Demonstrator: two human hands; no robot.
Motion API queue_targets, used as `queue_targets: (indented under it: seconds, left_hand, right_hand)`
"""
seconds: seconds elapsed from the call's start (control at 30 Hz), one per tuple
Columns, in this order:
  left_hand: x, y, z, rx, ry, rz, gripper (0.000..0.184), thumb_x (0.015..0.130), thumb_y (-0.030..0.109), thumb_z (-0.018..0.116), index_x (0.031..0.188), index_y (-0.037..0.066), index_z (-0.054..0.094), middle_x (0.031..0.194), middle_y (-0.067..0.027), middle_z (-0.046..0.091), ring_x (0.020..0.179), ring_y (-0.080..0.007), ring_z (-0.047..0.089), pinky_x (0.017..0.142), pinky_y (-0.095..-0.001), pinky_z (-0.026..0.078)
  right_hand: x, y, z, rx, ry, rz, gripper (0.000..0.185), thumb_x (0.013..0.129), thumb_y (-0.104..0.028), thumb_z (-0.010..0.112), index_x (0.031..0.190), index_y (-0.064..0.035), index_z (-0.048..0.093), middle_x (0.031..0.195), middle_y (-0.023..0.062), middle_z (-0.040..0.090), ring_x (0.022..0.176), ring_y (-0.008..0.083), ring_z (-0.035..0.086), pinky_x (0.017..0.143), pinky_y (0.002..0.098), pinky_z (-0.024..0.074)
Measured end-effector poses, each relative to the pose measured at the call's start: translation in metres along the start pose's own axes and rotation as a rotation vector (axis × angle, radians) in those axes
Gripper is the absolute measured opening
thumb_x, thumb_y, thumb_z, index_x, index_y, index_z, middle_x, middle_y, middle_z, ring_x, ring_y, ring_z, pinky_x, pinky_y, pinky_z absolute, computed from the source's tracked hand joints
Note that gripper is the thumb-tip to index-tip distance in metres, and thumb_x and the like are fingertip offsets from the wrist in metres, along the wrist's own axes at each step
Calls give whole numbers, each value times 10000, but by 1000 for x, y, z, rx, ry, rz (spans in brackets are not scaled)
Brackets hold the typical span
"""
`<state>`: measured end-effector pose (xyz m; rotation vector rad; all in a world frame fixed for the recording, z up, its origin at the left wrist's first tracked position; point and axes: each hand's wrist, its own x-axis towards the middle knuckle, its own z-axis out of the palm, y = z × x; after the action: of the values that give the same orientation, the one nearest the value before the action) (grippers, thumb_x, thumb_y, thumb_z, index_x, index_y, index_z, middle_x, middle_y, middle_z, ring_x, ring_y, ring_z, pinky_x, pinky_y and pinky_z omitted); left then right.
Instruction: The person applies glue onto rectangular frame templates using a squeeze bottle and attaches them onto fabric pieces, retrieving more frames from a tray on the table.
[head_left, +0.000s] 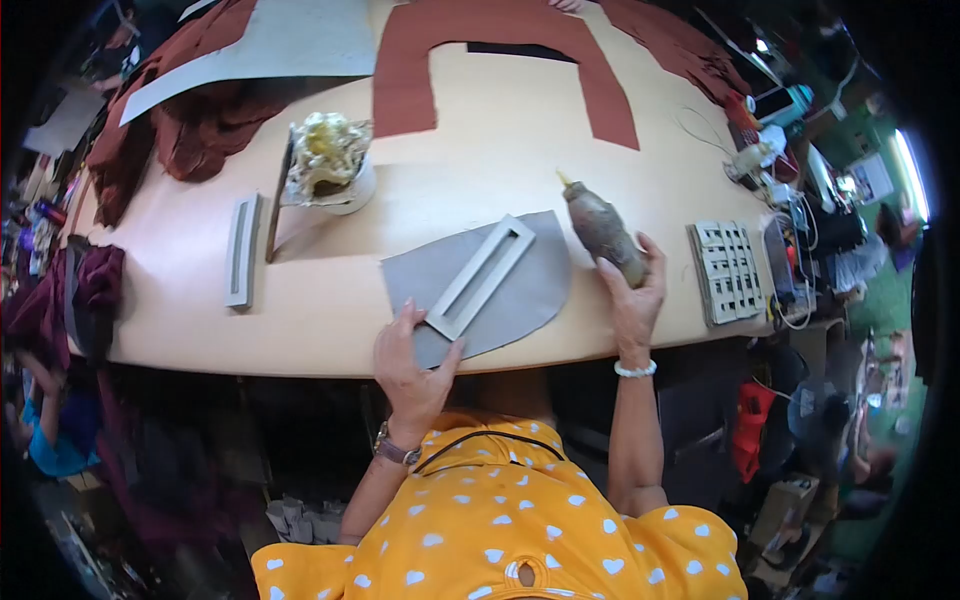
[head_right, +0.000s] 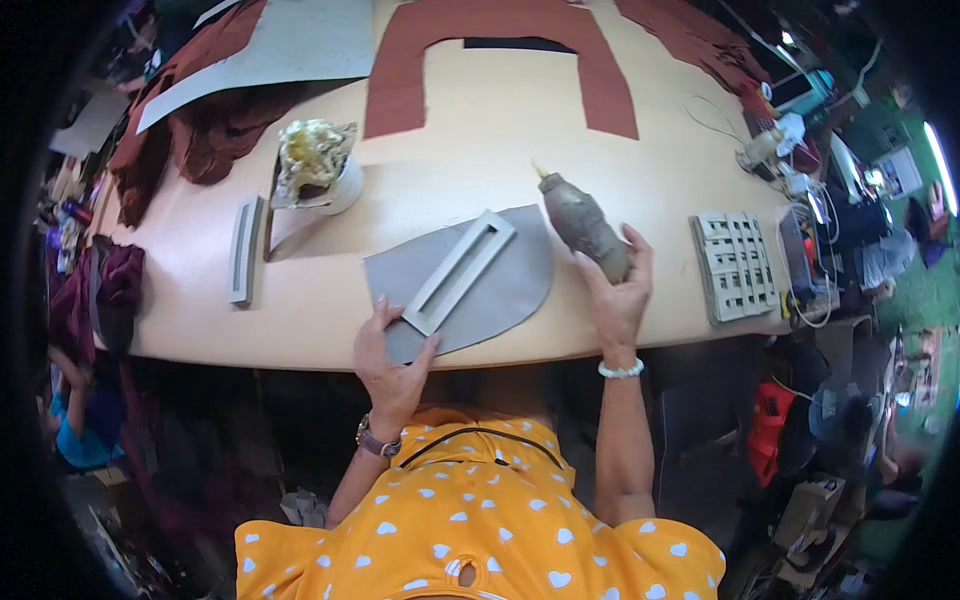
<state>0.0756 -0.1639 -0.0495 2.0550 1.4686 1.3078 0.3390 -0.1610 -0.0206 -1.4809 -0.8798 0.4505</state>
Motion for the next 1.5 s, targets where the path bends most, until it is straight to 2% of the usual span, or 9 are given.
queue_targets:
  seconds: [0.13, 0.23, 0.33, 0.53, 0.7, 0.93, 1.03, 1.23, 1.5]
  left_hand:
    - [1, 0, 0, 8, 8, -5, 729, 657, 102, 789, 1298, 4, 455, 993, -119, 624, 924, -286, 577, 847, -396, 435]
    - [1, -1, 0, 11, 9, -3, 726, 658, 116, 792, 1294, 5, 458, 979, -118, 626, 912, -288, 578, 838, -398, 437]
    - [2, 0, 0, 10, 17, -5, 722, 658, 125, 794, 1289, 5, 462, 976, -121, 628, 904, -293, 579, 832, -400, 437]
    - [2, -1, 1, 19, 12, -1, 707, 664, 134, 790, 1279, 4, 468, 988, -122, 631, 907, -300, 579, 831, -409, 435]
    - [1, 0, -1, 20, 5, -7, 670, 691, 168, 774, 1265, -5, 475, 993, -111, 620, 945, -284, 579, 892, -418, 411]
    - [1, -2, 0, 23, 4, 2, 661, 698, 162, 768, 1267, -5, 475, 996, -110, 618, 942, -285, 575, 887, -417, 412]
    - [1, -2, -1, 19, 4, 2, 672, 689, 150, 773, 1269, -4, 472, 991, -114, 620, 930, -293, 575, 872, -417, 416]
    - [3, -1, -2, -7, 11, -3, 700, 659, 125, 791, 1268, -4, 472, 975, -118, 626, 908, -303, 579, 841, -414, 426]
    - [3, -1, -1, -11, 15, -18, 717, 651, 120, 796, 1277, -2, 467, 979, -116, 630, 903, -300, 577, 843, -411, 425]
  right_hand:
    - [1, -10, -5, 599, -11, 57, 542, 788, 12, 688, 1273, -6, 446, 1082, 78, 563, 946, 154, 583, 815, 255, 506]
    - [-2, -18, 1, 808, -61, 217, 533, 799, 7, 683, 1277, -14, 449, 1098, 80, 559, 974, 156, 575, 862, 250, 485]
    - [-4, -13, 11, 718, -16, 206, 511, 806, 14, 677, 1268, -25, 462, 1100, 71, 554, 984, 147, 565, 875, 258, 478]
    - [-3, -6, 18, 266, -13, -87, 520, 790, 27, 694, 1256, -34, 472, 1082, 49, 543, 983, 131, 540, 869, 262, 480]
    - [-4, -11, 23, 256, -4, -78, 516, 781, 23, 708, 1241, -38, 483, 1070, 45, 543, 978, 127, 535, 882, 263, 467]
    - [2, -4, 23, 249, -7, -95, 446, 813, -25, 690, 1221, -25, 511, 1106, 53, 546, 1009, 140, 530, 918, 272, 439]
    - [4, -4, 24, 181, 30, -92, 439, 819, -39, 689, 1219, -22, 510, 1108, 58, 545, 1007, 144, 535, 903, 277, 455]
    - [8, -6, 28, 265, 61, -35, 452, 800, -50, 722, 1198, -9, 511, 1059, 67, 576, 968, 134, 552, 872, 262, 462]
    - [-8, -9, 28, 266, -36, 3, 425, 800, -33, 706, 1190, -3, 539, 1066, 58, 586, 974, 138, 559, 890, 265, 465]
